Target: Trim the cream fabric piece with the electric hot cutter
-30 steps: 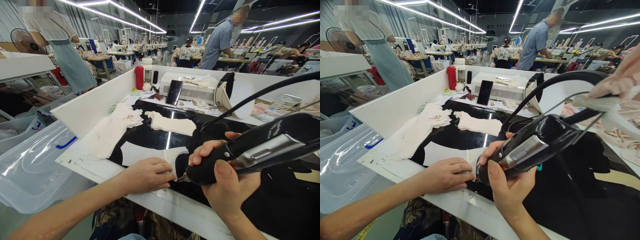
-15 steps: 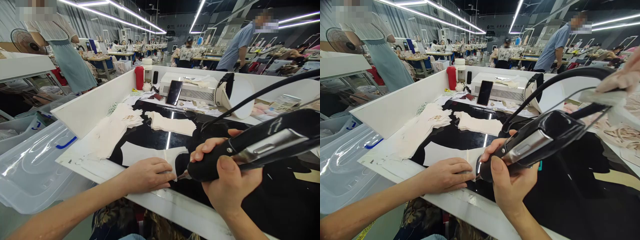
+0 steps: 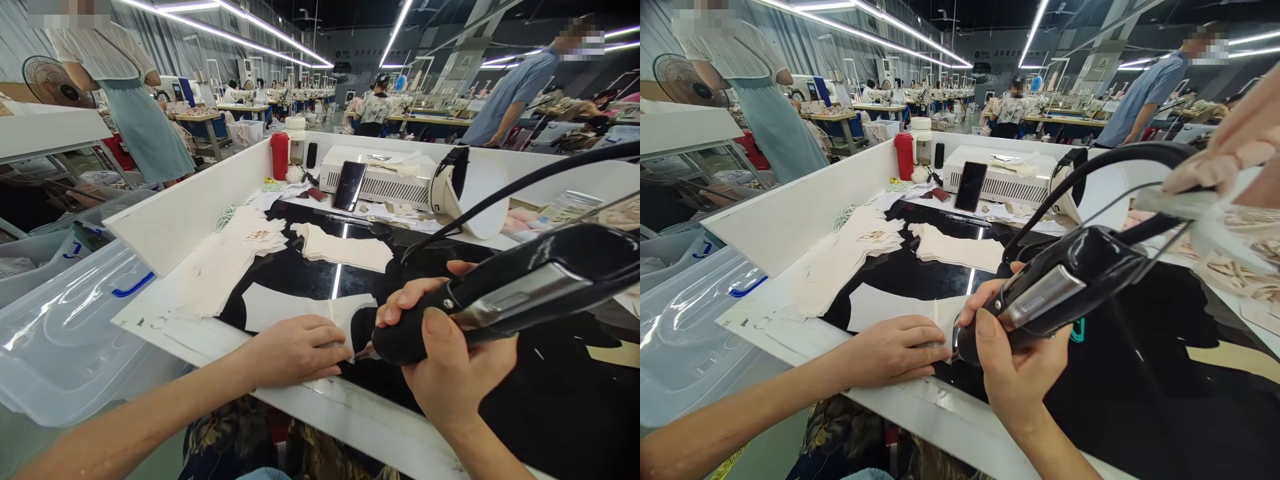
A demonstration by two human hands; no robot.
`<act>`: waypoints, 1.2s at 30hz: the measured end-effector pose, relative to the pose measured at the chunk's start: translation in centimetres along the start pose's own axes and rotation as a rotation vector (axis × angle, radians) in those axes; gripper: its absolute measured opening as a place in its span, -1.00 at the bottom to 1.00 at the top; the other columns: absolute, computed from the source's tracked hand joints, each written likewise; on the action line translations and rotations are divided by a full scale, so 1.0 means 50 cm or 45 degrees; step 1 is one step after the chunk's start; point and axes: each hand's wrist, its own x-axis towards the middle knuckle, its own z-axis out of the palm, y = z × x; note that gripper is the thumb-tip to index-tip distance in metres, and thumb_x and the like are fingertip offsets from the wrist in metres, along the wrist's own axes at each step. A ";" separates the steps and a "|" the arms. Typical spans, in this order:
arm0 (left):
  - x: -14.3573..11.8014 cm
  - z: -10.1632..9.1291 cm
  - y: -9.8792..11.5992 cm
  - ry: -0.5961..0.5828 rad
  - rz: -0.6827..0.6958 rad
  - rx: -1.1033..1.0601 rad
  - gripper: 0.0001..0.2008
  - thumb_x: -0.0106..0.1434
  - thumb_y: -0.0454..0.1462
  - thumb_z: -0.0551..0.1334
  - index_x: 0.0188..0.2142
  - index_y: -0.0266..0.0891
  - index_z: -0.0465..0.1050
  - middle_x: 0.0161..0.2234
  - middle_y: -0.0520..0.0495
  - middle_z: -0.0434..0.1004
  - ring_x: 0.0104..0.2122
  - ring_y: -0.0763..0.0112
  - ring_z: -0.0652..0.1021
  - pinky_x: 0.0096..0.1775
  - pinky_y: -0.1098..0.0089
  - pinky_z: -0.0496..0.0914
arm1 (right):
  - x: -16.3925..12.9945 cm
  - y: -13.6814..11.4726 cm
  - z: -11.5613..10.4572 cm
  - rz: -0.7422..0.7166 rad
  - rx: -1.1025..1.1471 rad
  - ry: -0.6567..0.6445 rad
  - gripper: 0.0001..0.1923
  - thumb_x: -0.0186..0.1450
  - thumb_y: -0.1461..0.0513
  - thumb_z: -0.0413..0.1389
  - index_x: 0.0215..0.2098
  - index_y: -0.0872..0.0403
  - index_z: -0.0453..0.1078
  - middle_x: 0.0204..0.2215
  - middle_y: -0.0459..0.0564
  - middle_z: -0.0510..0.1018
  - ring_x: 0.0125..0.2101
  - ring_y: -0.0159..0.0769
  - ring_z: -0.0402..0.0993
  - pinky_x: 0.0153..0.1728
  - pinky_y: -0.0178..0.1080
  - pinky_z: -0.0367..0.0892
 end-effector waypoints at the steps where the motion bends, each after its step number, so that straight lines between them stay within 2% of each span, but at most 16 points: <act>1: 0.000 0.000 0.000 0.015 0.004 -0.004 -0.76 0.66 -0.22 0.26 0.13 -0.35 0.59 0.00 -0.22 0.68 0.04 0.21 0.66 0.25 0.26 0.58 | 0.000 -0.001 0.001 0.003 0.006 0.000 -0.54 0.36 0.10 0.49 0.13 -0.07 0.46 -0.39 -0.18 0.63 -0.54 -0.26 0.54 -0.51 -0.17 0.57; 4: 0.000 -0.001 0.000 0.014 0.004 -0.005 -0.76 0.66 -0.23 0.26 0.14 -0.36 0.58 0.00 -0.22 0.68 0.04 0.21 0.66 0.25 0.26 0.57 | 0.003 -0.001 0.004 0.006 0.042 0.021 -0.51 0.33 0.10 0.51 0.11 -0.06 0.46 -0.40 -0.18 0.63 -0.55 -0.26 0.54 -0.53 -0.19 0.55; 10: -0.006 -0.002 0.000 -0.095 -0.032 0.015 -0.71 0.60 -0.22 0.34 0.21 -0.32 0.55 0.06 -0.25 0.67 0.10 0.20 0.66 0.27 0.25 0.57 | 0.002 0.002 0.001 0.005 0.000 -0.002 -0.47 0.31 0.02 0.52 0.10 -0.09 0.43 -0.40 -0.20 0.59 -0.57 -0.25 0.52 -0.55 -0.16 0.54; 17: -0.005 -0.005 0.001 -0.031 -0.022 -0.019 -0.70 0.68 -0.22 0.23 0.24 -0.36 0.53 0.07 -0.27 0.69 0.12 0.20 0.67 0.28 0.25 0.56 | -0.004 0.000 -0.001 -0.008 -0.040 -0.036 -0.52 0.39 0.07 0.46 0.15 -0.07 0.40 -0.38 -0.18 0.60 -0.54 -0.25 0.53 -0.51 -0.15 0.55; 21: -0.010 -0.007 0.000 0.043 -0.091 -0.016 -0.68 0.72 -0.21 0.13 0.25 -0.35 0.52 0.09 -0.29 0.69 0.13 0.21 0.68 0.28 0.25 0.57 | -0.004 0.001 -0.001 -0.012 -0.024 -0.035 -0.51 0.37 0.08 0.48 0.15 -0.07 0.42 -0.37 -0.17 0.61 -0.53 -0.25 0.54 -0.51 -0.16 0.55; 28: -0.013 -0.011 -0.003 -0.007 -0.072 -0.109 -0.73 0.72 -0.24 0.14 0.16 -0.35 0.57 0.03 -0.23 0.73 0.09 0.21 0.70 0.25 0.24 0.58 | -0.015 -0.008 -0.009 -0.005 -0.056 -0.040 -0.49 0.39 0.05 0.48 0.16 -0.07 0.39 -0.36 -0.18 0.60 -0.52 -0.26 0.54 -0.49 -0.16 0.54; 33: -0.016 -0.033 0.010 -0.023 -0.068 -0.158 -0.76 0.71 -0.25 0.17 0.14 -0.33 0.57 -0.02 -0.22 0.74 0.04 0.21 0.70 0.21 0.25 0.59 | -0.022 -0.017 -0.010 0.008 0.011 -0.095 -0.55 0.42 0.09 0.46 0.16 -0.06 0.42 -0.34 -0.16 0.62 -0.50 -0.29 0.57 -0.50 -0.21 0.56; 36: -0.017 -0.056 0.019 -0.097 -0.044 -0.219 -0.76 0.72 -0.24 0.15 0.08 -0.30 0.59 -0.07 -0.20 0.74 -0.02 0.22 0.70 0.16 0.27 0.59 | -0.003 -0.018 -0.017 -0.037 0.013 -0.085 -0.54 0.40 0.10 0.48 0.15 -0.06 0.45 -0.35 -0.16 0.65 -0.52 -0.29 0.58 -0.51 -0.21 0.58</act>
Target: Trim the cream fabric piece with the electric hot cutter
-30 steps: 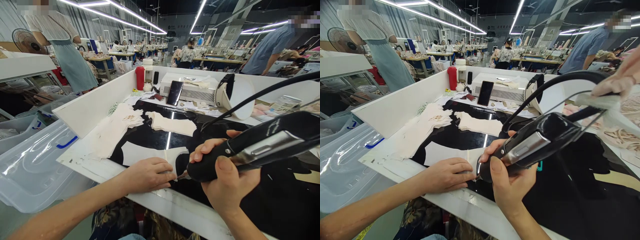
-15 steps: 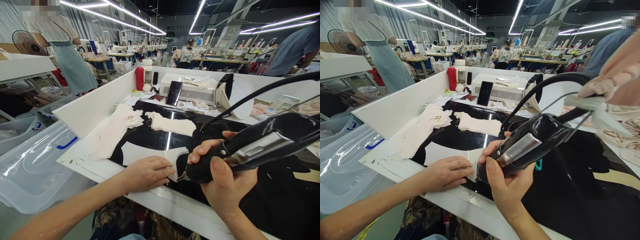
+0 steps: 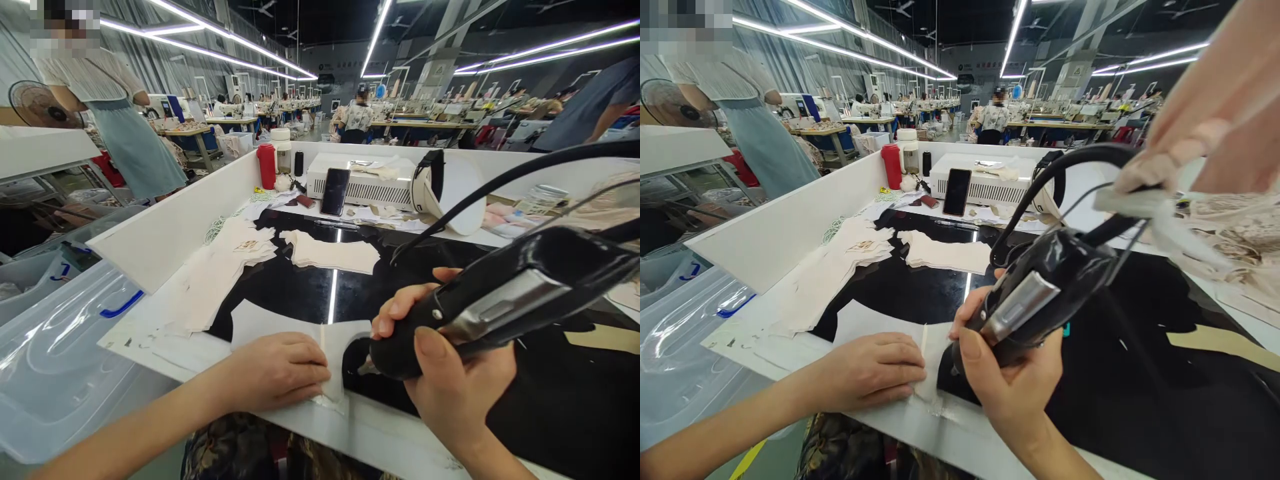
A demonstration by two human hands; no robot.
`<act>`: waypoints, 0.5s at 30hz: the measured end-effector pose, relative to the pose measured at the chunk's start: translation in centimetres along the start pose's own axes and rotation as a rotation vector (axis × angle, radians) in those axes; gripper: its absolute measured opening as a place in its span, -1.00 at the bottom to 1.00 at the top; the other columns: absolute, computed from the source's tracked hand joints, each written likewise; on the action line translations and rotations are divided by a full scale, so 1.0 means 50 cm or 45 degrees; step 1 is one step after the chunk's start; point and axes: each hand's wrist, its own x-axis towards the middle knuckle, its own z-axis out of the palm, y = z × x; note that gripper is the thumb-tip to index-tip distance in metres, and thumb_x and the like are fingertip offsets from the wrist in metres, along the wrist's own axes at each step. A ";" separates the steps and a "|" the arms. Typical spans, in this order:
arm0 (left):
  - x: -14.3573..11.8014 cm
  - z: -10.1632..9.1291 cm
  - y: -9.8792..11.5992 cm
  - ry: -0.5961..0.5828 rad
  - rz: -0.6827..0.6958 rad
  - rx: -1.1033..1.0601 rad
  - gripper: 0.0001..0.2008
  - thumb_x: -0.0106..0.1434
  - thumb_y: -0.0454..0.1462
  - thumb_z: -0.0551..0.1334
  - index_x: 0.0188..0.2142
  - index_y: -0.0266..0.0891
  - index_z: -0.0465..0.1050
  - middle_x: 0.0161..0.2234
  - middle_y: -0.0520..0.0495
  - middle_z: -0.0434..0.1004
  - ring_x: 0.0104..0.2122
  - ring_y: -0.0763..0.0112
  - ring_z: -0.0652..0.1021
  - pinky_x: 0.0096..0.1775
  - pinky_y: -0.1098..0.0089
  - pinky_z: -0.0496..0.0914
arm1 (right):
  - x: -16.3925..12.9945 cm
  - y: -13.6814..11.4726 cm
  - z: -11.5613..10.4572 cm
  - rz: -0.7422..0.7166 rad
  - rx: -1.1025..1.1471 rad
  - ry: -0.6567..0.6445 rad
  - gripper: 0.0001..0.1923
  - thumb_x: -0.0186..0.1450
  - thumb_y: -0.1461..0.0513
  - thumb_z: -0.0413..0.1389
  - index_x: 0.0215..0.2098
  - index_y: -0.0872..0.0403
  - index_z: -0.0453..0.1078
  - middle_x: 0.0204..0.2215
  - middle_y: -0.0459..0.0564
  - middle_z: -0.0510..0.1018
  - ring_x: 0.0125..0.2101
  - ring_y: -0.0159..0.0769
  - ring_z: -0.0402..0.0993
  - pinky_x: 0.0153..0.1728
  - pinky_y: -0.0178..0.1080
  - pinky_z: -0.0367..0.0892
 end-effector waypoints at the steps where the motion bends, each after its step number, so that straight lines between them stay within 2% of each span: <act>1: 0.001 -0.007 0.004 -0.031 0.001 -0.019 -0.76 0.72 -0.24 0.16 0.07 -0.30 0.59 -0.08 -0.20 0.74 -0.03 0.22 0.70 0.15 0.27 0.59 | 0.011 0.002 -0.005 -0.027 -0.017 0.031 -0.55 0.39 0.11 0.49 0.14 -0.06 0.47 -0.35 -0.16 0.65 -0.52 -0.28 0.58 -0.51 -0.21 0.59; 4: 0.010 -0.022 0.009 -0.034 -0.011 -0.032 -0.79 0.70 -0.25 0.19 0.08 -0.29 0.59 -0.08 -0.18 0.74 -0.04 0.24 0.70 0.17 0.26 0.58 | 0.049 0.014 -0.027 -0.086 -0.074 0.146 -0.54 0.37 0.10 0.50 0.14 -0.07 0.48 -0.37 -0.19 0.66 -0.52 -0.29 0.57 -0.51 -0.21 0.59; 7: 0.031 -0.019 0.005 0.020 -0.047 0.014 -0.80 0.70 -0.28 0.19 0.09 -0.29 0.59 -0.05 -0.16 0.73 -0.04 0.27 0.70 0.21 0.25 0.58 | 0.079 0.033 -0.047 -0.092 -0.102 0.186 -0.56 0.36 0.09 0.52 0.07 -0.09 0.47 -0.37 -0.23 0.64 -0.51 -0.31 0.56 -0.49 -0.22 0.58; 11: 0.070 0.007 -0.010 0.038 -0.078 0.126 -0.80 0.68 -0.31 0.19 0.10 -0.32 0.58 -0.03 -0.16 0.70 -0.06 0.25 0.67 0.18 0.19 0.60 | 0.092 0.057 -0.057 -0.122 -0.127 0.176 -0.61 0.37 0.08 0.51 -0.05 -0.07 0.42 -0.38 -0.24 0.62 -0.51 -0.34 0.55 -0.47 -0.23 0.57; 15: 0.101 0.040 -0.028 0.012 -0.049 0.241 -0.83 0.64 -0.30 0.27 0.11 -0.32 0.58 -0.06 -0.13 0.67 -0.06 0.21 0.66 0.20 0.15 0.59 | 0.089 0.071 -0.054 -0.127 -0.105 0.131 -0.60 0.41 0.07 0.48 0.03 -0.08 0.41 -0.37 -0.23 0.63 -0.51 -0.34 0.55 -0.48 -0.24 0.59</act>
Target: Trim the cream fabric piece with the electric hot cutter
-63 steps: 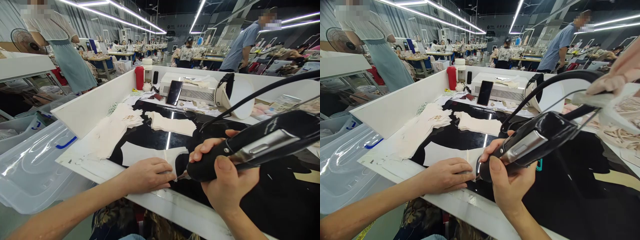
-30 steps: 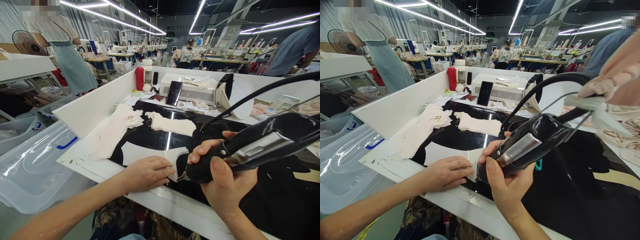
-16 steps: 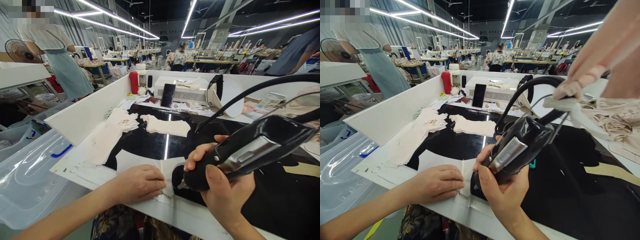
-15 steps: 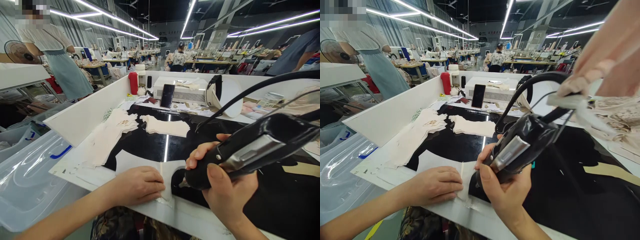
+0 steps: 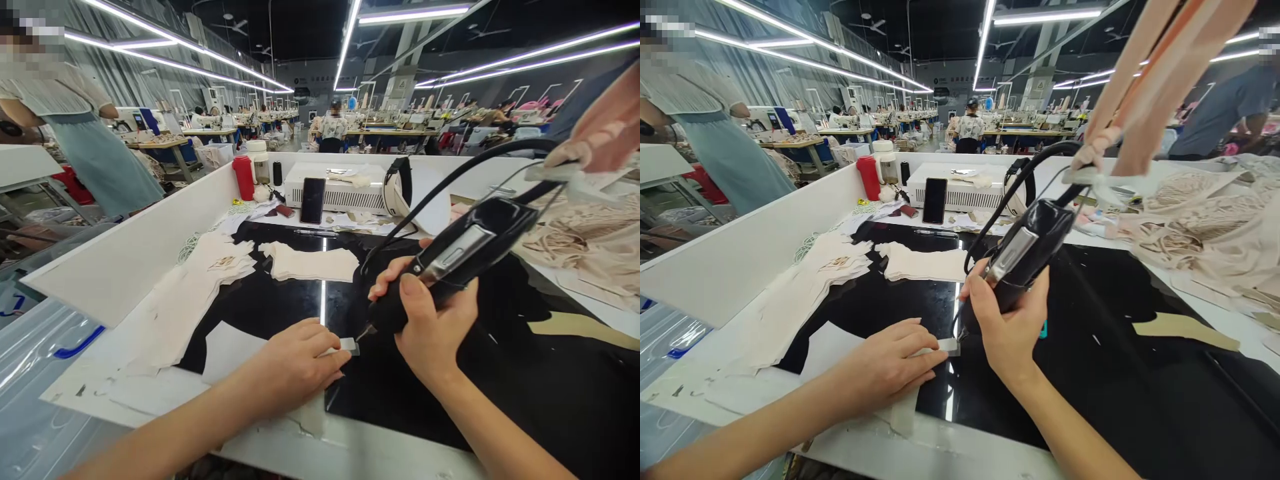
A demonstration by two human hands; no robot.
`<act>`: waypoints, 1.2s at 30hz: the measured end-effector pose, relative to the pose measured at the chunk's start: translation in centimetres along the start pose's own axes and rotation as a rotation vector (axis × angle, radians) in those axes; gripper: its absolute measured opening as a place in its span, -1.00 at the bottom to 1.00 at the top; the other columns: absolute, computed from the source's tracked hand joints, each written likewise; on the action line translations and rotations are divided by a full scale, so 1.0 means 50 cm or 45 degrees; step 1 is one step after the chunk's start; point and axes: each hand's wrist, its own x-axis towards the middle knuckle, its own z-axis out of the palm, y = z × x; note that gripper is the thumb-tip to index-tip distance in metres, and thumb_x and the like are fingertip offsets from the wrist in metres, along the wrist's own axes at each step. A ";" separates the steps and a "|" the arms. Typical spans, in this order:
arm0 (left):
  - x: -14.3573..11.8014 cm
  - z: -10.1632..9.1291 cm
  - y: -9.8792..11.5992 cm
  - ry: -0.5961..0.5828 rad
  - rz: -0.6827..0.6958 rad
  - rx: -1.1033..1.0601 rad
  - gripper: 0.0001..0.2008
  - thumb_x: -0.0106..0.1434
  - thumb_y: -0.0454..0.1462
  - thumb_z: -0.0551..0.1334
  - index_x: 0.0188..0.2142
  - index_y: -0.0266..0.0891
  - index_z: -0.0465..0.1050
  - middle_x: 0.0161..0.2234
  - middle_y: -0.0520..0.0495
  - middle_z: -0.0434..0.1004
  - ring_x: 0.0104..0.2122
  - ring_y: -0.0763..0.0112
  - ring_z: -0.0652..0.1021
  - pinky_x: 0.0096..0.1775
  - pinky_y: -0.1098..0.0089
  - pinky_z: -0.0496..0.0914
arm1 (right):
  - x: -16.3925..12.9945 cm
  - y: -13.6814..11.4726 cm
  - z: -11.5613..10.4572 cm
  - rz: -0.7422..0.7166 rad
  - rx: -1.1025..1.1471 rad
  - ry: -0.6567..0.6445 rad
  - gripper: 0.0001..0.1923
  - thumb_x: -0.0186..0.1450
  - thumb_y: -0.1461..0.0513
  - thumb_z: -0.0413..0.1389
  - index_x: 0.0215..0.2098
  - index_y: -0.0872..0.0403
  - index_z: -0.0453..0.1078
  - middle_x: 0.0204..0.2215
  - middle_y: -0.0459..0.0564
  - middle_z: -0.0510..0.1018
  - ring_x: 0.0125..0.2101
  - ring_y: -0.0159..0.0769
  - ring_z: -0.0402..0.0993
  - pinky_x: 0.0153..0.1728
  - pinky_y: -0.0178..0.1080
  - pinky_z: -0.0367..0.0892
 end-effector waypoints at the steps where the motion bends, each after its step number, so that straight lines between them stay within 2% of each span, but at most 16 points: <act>1: 0.005 0.007 -0.003 -0.013 0.017 0.025 -0.82 0.63 -0.28 0.28 0.12 -0.31 0.58 -0.05 -0.13 0.67 -0.05 0.20 0.66 0.21 0.14 0.58 | -0.001 0.002 0.002 0.001 0.005 -0.005 -0.60 0.41 0.06 0.47 0.04 -0.08 0.40 -0.36 -0.23 0.64 -0.52 -0.35 0.56 -0.48 -0.25 0.59; 9: 0.020 0.030 -0.021 -0.132 0.038 0.095 -0.65 0.54 -0.17 0.44 0.21 -0.27 0.55 -0.04 -0.07 0.64 -0.02 0.21 0.64 0.25 0.15 0.53 | -0.013 0.011 0.010 0.013 0.030 0.010 -0.60 0.40 0.07 0.49 0.01 -0.09 0.40 -0.30 -0.20 0.67 -0.50 -0.38 0.60 -0.48 -0.30 0.60; 17: 0.008 0.033 -0.018 -0.098 -0.053 0.115 -0.62 0.51 -0.16 0.47 0.21 -0.24 0.53 -0.06 -0.02 0.63 -0.06 0.21 0.63 0.26 0.11 0.53 | -0.014 0.010 0.003 0.017 0.069 -0.038 -0.62 0.42 0.08 0.48 0.01 -0.10 0.40 -0.29 -0.20 0.66 -0.49 -0.39 0.60 -0.46 -0.30 0.60; 24: 0.006 0.031 -0.017 -0.092 -0.053 0.086 -0.67 0.57 -0.18 0.40 0.22 -0.25 0.54 -0.04 -0.04 0.63 -0.05 0.21 0.64 0.24 0.11 0.53 | -0.015 0.010 0.005 0.017 0.067 -0.032 -0.60 0.41 0.06 0.50 0.00 -0.09 0.41 -0.29 -0.21 0.67 -0.49 -0.39 0.60 -0.46 -0.30 0.60; 32: 0.011 0.017 -0.024 -0.180 -0.076 0.007 -0.71 0.61 -0.20 0.34 0.22 -0.26 0.55 -0.02 -0.11 0.62 -0.03 0.21 0.62 0.13 0.16 0.58 | -0.011 0.007 0.008 0.027 0.045 0.005 -0.55 0.38 0.02 0.51 0.01 -0.09 0.40 -0.32 -0.21 0.66 -0.51 -0.37 0.58 -0.49 -0.28 0.59; 36: 0.012 0.011 -0.025 -0.174 -0.093 -0.030 -0.71 0.63 -0.19 0.30 0.23 -0.25 0.56 -0.01 -0.12 0.63 -0.03 0.19 0.61 0.11 0.16 0.58 | -0.011 0.006 0.012 0.022 0.035 0.017 -0.55 0.38 0.02 0.51 0.01 -0.10 0.40 -0.33 -0.22 0.66 -0.52 -0.36 0.57 -0.50 -0.27 0.58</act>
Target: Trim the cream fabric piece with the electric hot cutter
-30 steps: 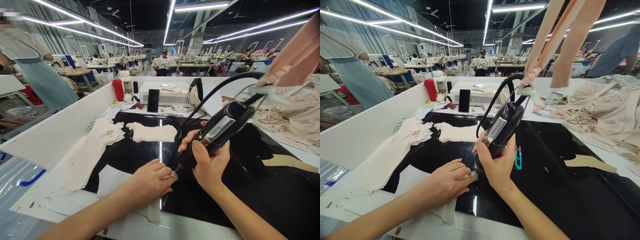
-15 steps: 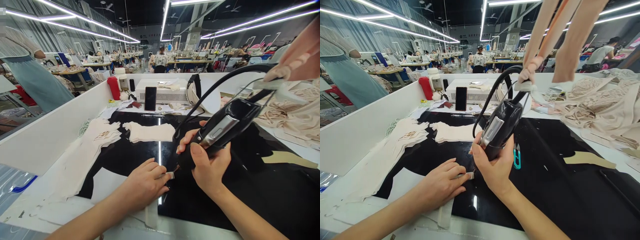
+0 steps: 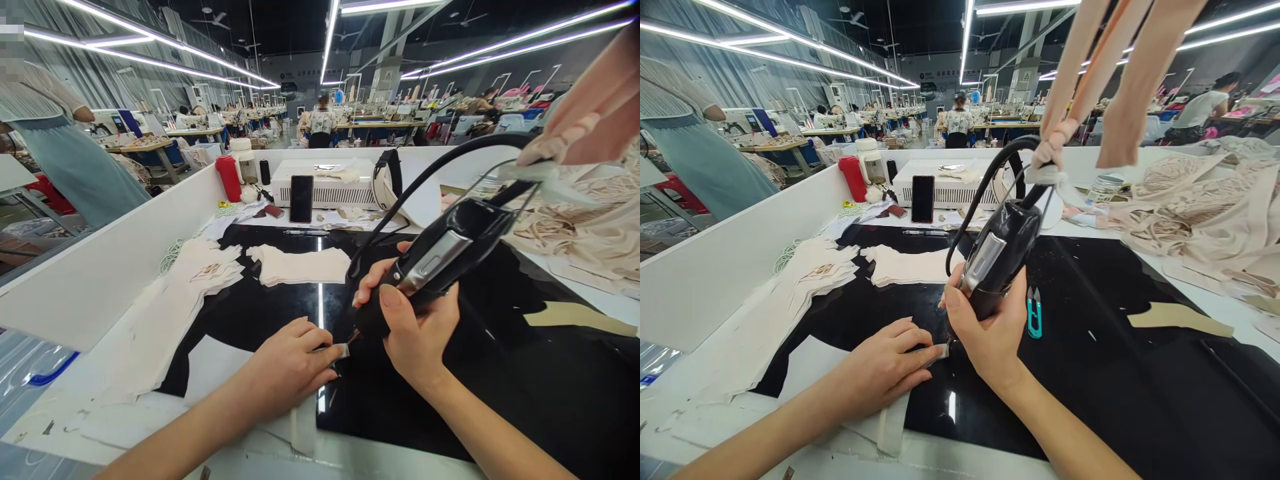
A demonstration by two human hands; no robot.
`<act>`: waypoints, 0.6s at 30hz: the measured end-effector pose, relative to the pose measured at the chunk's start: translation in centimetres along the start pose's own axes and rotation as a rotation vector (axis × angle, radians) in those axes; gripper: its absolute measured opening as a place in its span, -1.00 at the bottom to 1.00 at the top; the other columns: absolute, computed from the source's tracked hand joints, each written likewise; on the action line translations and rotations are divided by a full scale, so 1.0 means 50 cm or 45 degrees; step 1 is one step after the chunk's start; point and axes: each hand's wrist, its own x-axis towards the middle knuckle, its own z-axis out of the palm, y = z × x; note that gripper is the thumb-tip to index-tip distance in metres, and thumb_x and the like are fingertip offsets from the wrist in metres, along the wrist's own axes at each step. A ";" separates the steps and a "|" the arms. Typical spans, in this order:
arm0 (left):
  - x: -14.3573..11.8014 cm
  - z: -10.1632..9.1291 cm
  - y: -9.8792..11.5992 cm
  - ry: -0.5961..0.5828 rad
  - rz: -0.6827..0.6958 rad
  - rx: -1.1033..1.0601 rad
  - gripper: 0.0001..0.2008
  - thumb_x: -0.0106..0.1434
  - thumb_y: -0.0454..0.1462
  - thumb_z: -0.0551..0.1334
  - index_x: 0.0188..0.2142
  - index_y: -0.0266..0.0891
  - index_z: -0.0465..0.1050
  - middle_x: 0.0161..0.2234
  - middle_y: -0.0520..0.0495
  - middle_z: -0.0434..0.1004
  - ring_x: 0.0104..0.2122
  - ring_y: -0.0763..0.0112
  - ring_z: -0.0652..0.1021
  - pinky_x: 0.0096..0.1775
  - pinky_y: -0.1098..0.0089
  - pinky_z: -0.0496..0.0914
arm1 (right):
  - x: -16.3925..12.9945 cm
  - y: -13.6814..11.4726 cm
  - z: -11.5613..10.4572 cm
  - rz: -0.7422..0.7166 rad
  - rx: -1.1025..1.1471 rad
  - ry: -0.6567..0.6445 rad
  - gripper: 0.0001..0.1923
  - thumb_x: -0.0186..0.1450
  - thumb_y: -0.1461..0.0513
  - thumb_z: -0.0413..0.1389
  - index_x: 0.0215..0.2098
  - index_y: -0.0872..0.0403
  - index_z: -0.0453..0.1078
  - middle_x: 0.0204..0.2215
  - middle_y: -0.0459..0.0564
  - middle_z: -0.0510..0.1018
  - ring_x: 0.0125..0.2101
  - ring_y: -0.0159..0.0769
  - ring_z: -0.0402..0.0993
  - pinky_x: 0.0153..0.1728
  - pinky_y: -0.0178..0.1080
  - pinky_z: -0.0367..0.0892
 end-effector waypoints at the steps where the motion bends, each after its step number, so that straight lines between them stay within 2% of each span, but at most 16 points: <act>1: 0.000 0.000 0.000 0.002 -0.002 -0.007 -0.71 0.63 -0.19 0.30 0.23 -0.25 0.56 -0.01 -0.13 0.63 -0.03 0.18 0.60 0.11 0.15 0.58 | 0.000 0.000 0.000 0.000 -0.010 0.002 -0.55 0.38 0.01 0.51 0.01 -0.10 0.39 -0.33 -0.21 0.66 -0.52 -0.36 0.57 -0.50 -0.26 0.58; 18: 0.000 0.004 -0.001 -0.015 -0.017 0.002 -0.71 0.68 -0.16 0.24 0.25 -0.22 0.55 0.00 -0.13 0.62 -0.02 0.20 0.58 0.12 0.18 0.58 | 0.002 0.000 0.003 0.011 -0.040 0.028 -0.54 0.37 -0.02 0.50 -0.02 -0.08 0.39 -0.34 -0.19 0.65 -0.53 -0.35 0.57 -0.51 -0.25 0.59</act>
